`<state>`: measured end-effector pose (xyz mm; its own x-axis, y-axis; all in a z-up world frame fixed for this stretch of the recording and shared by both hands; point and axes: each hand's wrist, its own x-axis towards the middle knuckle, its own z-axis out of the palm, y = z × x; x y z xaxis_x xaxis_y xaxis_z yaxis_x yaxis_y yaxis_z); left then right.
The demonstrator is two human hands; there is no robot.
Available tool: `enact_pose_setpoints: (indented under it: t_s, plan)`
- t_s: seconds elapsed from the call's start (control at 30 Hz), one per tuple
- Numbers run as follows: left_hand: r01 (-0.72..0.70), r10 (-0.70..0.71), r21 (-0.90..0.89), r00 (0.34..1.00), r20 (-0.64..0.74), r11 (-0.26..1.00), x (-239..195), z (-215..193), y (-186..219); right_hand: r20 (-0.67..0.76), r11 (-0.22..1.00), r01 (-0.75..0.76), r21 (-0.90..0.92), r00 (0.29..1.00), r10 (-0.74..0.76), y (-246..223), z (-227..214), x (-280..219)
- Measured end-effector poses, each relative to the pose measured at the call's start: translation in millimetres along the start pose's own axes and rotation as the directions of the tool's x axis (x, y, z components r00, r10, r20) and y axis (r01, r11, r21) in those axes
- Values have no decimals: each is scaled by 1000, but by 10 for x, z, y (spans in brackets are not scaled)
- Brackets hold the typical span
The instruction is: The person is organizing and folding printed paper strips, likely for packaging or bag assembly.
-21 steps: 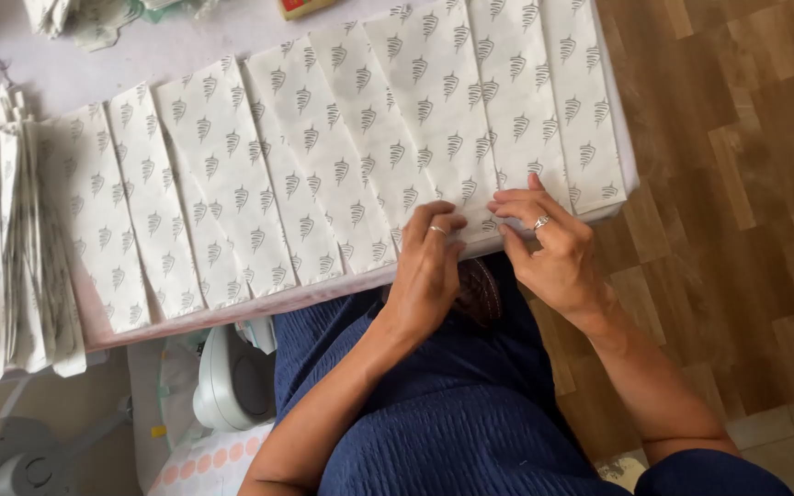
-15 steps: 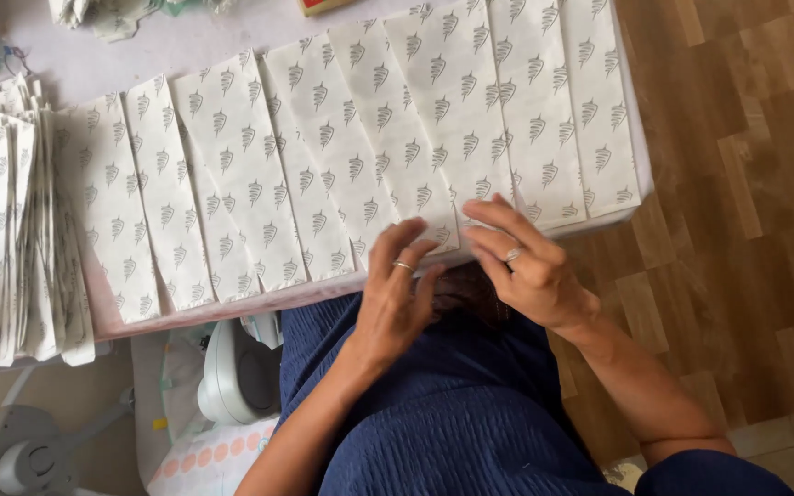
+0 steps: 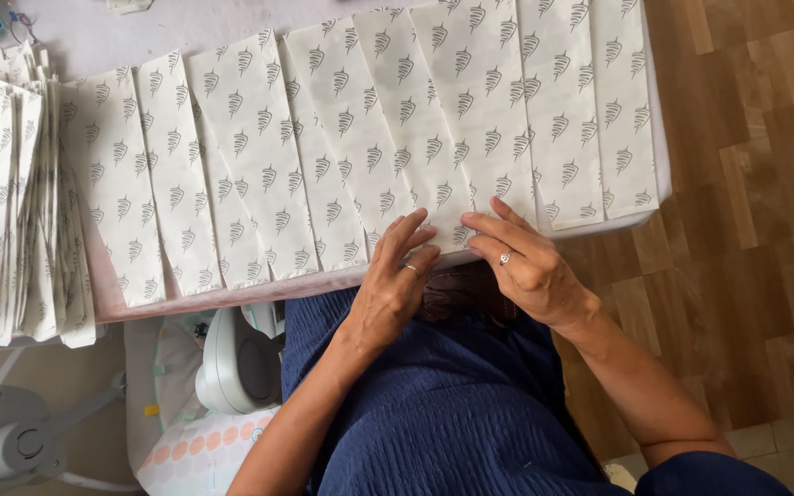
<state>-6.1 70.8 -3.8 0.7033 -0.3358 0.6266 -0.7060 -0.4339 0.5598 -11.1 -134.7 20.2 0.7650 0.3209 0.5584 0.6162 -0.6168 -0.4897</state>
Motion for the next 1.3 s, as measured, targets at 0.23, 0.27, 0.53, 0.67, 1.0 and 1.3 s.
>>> enact_pose_setpoints:
  t_s: [0.23,0.27,0.53,0.67,1.0,1.3]
  plan:
    - [-93,94,46,996,-11,995,63,-11,-11,-4,1000,0,5,1000,0,-18,1,10]
    - [-93,94,39,996,-6,995,32,-1,-32,-12,1000,-5,19,1000,5,-14,4,11]
    - [-104,104,34,995,-3,994,5,3,-45,-44,998,-9,63,999,12,17,25,29]
    - [-94,95,41,996,-2,995,-25,7,-53,-53,998,-4,67,999,8,15,33,29]
    - [-144,139,167,989,42,975,-79,106,-89,-16,1000,-13,-14,1000,12,56,80,-39]
    - [167,-179,121,979,98,979,24,107,26,-10,985,-161,68,987,163,-42,66,64]
